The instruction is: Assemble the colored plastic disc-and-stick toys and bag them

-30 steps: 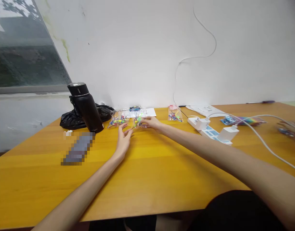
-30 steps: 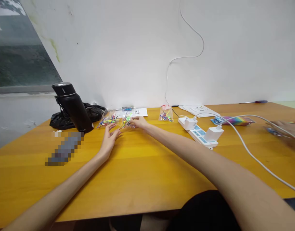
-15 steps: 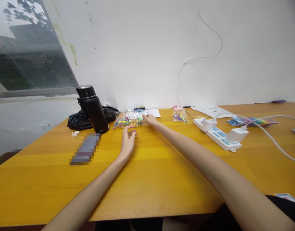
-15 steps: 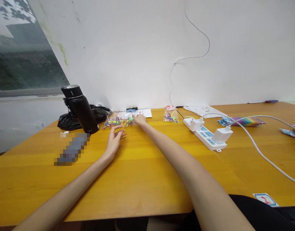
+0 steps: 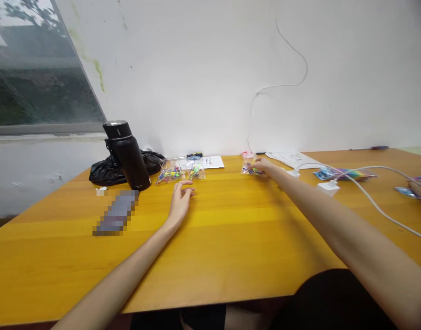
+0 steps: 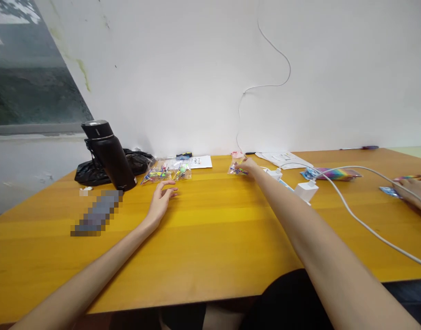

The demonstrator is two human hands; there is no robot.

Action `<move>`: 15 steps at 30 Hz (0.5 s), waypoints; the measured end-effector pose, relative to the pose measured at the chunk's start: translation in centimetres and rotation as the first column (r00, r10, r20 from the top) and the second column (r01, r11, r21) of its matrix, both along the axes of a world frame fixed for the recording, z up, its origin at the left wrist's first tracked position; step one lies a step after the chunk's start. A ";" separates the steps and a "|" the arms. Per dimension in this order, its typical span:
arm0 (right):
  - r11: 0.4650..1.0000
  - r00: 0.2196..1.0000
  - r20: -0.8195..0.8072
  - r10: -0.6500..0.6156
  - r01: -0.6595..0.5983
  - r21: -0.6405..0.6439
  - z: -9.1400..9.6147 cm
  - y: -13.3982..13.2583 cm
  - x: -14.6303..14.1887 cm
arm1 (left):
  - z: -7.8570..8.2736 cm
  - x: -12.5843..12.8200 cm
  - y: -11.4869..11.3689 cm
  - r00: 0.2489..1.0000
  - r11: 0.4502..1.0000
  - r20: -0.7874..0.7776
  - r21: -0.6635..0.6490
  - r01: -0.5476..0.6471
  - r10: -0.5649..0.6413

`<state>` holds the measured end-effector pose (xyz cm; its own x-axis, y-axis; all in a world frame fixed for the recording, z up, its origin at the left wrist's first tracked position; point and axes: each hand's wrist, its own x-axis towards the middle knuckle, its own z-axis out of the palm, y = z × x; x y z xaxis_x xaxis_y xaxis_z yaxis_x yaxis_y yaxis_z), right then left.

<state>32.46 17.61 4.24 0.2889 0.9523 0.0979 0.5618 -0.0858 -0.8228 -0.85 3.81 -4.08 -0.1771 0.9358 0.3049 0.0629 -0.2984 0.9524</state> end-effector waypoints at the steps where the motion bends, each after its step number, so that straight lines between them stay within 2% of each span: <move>1: 0.999 1.000 -0.015 0.003 -0.003 -0.032 0.0 0.1 -0.2 | 0.0 0.0 0.0 1.000 1.000 0.001 -0.002 0.006 -0.006; 3: 0.996 0.999 -0.048 0.026 -0.030 -0.086 0.1 0.1 -1.2 | 0.1 0.0 -0.1 1.000 1.000 0.001 -0.007 0.013 -0.013; 6: 0.987 0.985 -0.126 0.119 -0.130 -0.091 0.9 -0.2 -4.3 | 0.3 0.1 -0.2 1.000 0.999 -0.002 -0.026 0.020 -0.020; 11: 0.931 0.914 -0.198 0.355 -0.365 -0.018 2.5 -0.9 -12.6 | 0.3 0.1 -0.2 1.000 0.999 -0.020 -0.040 0.017 -0.018; 15: 0.899 0.891 -0.127 0.436 -0.439 0.009 2.1 -1.0 -19.4 | 0.3 0.1 -0.1 1.000 0.999 -0.013 -0.035 0.028 -0.029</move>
<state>13.03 16.58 6.32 -0.1487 0.9865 0.0690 0.4411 0.1286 -0.8882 -0.75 3.69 -3.75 -0.1464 0.9504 0.2743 0.0678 -0.2670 0.9613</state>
